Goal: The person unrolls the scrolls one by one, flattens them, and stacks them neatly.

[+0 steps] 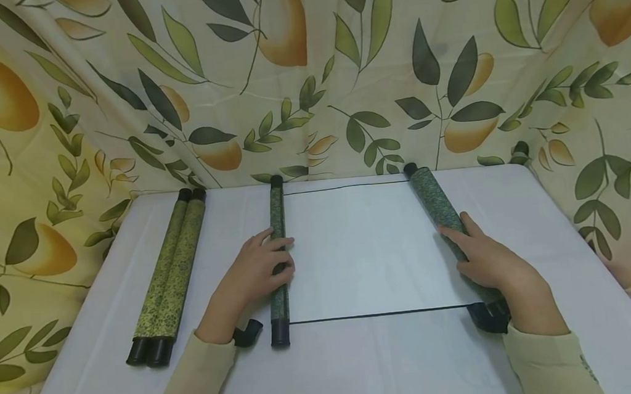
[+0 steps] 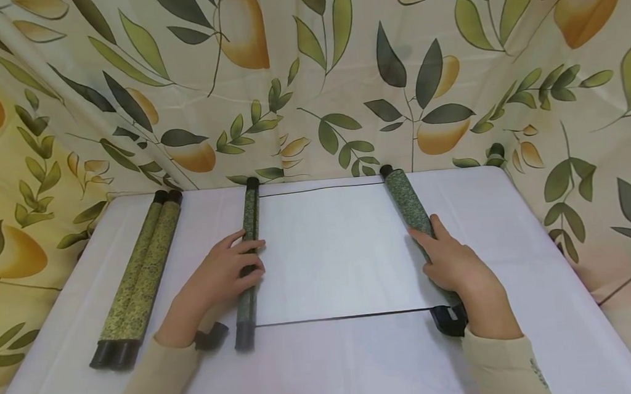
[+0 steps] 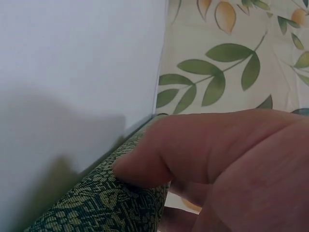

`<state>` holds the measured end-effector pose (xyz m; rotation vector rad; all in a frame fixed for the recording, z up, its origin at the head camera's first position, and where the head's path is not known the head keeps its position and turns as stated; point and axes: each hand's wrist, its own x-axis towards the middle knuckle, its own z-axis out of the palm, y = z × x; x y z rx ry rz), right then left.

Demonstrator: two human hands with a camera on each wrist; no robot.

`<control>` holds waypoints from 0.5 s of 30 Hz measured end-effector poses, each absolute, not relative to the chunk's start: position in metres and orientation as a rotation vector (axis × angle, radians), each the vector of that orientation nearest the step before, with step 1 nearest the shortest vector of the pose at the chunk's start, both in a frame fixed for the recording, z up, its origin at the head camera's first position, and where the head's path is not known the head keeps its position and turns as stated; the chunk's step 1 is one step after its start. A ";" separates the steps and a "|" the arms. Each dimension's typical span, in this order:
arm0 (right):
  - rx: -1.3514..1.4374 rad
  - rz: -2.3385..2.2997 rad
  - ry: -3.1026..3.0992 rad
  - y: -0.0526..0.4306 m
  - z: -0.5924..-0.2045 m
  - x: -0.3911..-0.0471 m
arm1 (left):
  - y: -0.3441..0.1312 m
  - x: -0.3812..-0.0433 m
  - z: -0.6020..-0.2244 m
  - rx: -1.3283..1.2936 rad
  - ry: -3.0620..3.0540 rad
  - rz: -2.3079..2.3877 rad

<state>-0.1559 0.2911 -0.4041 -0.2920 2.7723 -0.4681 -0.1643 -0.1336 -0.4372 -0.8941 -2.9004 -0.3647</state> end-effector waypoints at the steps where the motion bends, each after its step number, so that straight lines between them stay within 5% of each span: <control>1: -0.289 -0.467 2.772 0.291 -0.404 -0.156 | -0.134 -0.165 -0.437 -0.891 -2.905 -0.360; 15: -0.224 -0.459 2.740 0.296 -0.409 -0.158 | -0.140 -0.165 -0.433 -0.886 -2.920 -0.349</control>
